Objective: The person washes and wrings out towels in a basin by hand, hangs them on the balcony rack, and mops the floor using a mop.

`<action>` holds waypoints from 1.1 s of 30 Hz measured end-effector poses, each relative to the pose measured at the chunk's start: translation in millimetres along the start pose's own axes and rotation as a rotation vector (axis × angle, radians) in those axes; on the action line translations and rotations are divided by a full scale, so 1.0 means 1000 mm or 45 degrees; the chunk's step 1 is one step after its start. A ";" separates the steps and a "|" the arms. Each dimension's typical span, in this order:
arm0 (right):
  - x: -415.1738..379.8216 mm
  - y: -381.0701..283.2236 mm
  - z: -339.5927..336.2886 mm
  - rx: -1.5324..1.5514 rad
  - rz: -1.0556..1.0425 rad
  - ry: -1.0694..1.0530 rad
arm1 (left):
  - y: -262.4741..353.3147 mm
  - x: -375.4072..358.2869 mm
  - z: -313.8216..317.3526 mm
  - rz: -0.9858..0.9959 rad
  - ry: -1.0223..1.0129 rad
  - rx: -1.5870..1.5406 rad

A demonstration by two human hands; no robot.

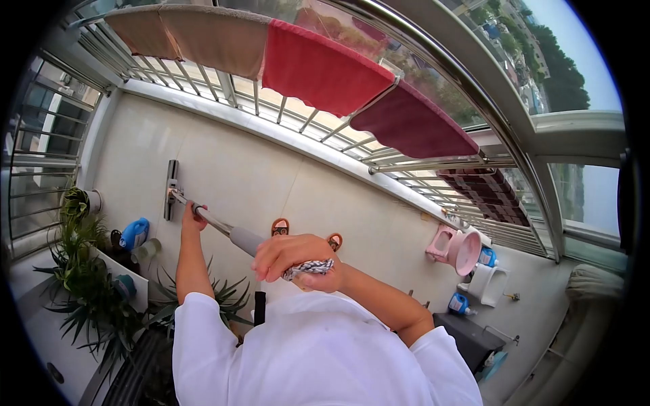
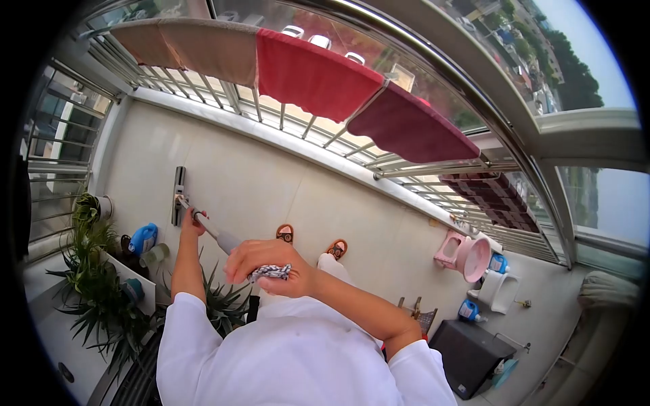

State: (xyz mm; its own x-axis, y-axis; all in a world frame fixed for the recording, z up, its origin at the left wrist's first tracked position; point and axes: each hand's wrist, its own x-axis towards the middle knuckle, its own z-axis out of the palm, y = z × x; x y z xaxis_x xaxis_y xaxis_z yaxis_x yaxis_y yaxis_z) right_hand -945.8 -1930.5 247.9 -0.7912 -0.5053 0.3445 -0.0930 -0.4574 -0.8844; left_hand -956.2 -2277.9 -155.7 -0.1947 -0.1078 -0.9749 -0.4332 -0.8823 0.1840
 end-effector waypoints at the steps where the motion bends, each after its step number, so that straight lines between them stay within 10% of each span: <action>1: 0.000 0.000 0.005 -0.058 -0.037 -0.035 | -0.001 -0.009 0.007 0.025 0.051 0.003; 15: -0.077 -0.110 -0.077 0.124 0.129 0.175 | -0.157 -0.063 0.082 -0.159 -0.006 0.023; 33: -0.412 -0.375 -0.157 -0.393 -0.018 1.075 | -0.659 -0.169 0.186 -0.365 -0.290 1.149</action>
State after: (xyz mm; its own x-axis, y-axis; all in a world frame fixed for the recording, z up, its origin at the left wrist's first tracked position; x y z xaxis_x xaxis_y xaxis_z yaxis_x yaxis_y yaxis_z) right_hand -680.5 -1436.1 387.8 -0.9582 0.2609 0.1176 -0.1682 -0.1807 -0.9691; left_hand -801.3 -1593.5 -88.7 -0.1015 0.2315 -0.9675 -0.9837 -0.1683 0.0630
